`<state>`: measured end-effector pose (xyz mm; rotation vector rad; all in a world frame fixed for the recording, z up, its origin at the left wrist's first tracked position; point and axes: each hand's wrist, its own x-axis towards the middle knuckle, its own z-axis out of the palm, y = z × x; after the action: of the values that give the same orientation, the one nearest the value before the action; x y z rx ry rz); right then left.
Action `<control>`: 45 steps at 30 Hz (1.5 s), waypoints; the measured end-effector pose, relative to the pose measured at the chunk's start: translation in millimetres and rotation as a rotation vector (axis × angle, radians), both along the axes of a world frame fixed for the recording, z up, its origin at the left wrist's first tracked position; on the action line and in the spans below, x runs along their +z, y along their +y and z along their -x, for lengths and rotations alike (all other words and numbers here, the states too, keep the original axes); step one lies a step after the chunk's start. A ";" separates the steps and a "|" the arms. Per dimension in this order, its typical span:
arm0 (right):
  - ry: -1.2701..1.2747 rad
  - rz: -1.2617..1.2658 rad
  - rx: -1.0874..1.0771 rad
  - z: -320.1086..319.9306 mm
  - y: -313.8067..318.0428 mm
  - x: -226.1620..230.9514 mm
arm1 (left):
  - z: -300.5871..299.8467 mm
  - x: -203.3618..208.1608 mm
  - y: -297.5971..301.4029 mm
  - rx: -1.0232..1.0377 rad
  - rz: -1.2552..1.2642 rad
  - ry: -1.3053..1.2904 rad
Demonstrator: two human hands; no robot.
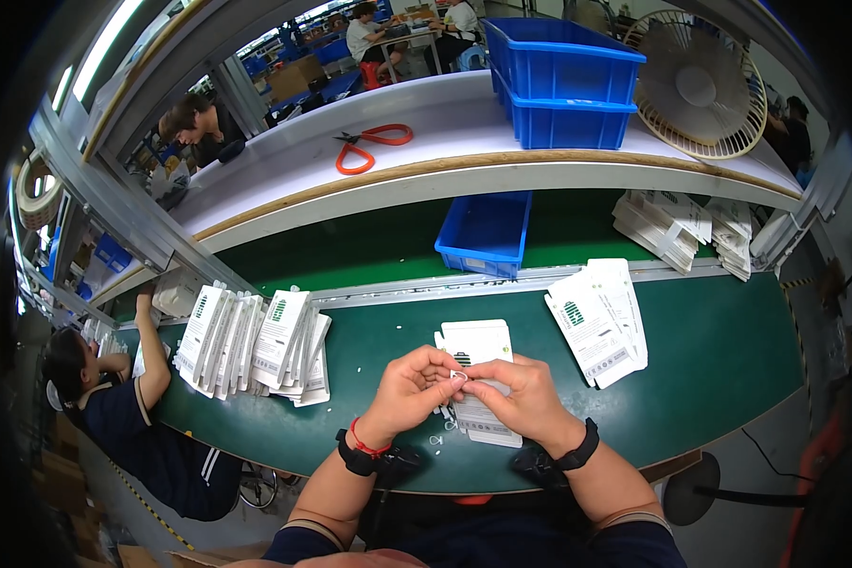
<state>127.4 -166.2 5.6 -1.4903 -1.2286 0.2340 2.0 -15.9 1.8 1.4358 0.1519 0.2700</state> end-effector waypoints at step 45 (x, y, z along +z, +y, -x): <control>0.054 0.019 -0.006 16.5 4.8 -0.4 | -1.1 6.5 -11.7 0.334 -0.570 -0.161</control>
<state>110.9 -161.4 5.2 -1.4944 -1.1818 0.2809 3.1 -27.6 8.2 1.9427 0.1927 0.7462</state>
